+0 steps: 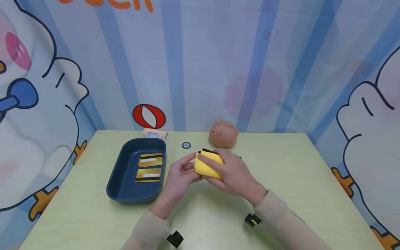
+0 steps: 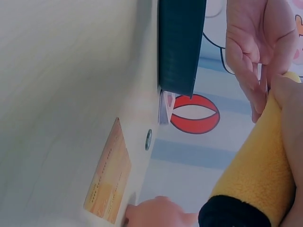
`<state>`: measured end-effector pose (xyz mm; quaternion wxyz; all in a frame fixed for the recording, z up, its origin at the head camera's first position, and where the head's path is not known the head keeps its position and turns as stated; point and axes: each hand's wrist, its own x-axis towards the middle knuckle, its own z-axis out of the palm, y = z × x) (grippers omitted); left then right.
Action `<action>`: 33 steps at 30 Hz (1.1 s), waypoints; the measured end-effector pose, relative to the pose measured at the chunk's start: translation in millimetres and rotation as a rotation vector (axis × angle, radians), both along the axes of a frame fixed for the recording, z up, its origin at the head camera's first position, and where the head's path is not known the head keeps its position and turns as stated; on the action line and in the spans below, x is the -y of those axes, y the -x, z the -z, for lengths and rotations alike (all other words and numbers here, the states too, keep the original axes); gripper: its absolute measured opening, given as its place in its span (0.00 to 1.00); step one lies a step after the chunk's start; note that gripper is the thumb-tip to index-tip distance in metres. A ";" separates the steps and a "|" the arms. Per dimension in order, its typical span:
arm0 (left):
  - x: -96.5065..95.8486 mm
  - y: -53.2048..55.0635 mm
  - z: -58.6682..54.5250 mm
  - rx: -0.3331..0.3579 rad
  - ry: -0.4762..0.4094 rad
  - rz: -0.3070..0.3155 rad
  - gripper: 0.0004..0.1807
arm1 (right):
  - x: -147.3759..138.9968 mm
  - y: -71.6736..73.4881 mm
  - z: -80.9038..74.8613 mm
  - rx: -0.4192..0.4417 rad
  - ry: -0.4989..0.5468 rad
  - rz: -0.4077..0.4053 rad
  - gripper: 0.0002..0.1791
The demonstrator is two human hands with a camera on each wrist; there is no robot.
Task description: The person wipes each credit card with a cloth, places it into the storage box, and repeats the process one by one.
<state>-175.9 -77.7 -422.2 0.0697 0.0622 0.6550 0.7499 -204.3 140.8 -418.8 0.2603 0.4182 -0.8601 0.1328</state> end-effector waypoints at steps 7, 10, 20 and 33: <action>5.9 3.6 -5.3 -0.016 -0.018 0.011 0.32 | -8.1 0.5 -4.4 0.021 -0.012 0.007 0.40; 8.1 3.9 -6.8 -0.007 -0.032 0.011 0.32 | -12.1 1.3 -4.5 0.027 -0.015 0.009 0.41; 14.0 4.1 -7.9 0.007 -0.046 -0.017 0.32 | -22.6 5.6 5.4 0.001 0.027 -0.005 0.39; 25.2 1.2 -16.6 0.025 -0.027 -0.016 0.32 | -34.0 7.5 8.8 -0.028 0.047 0.000 0.33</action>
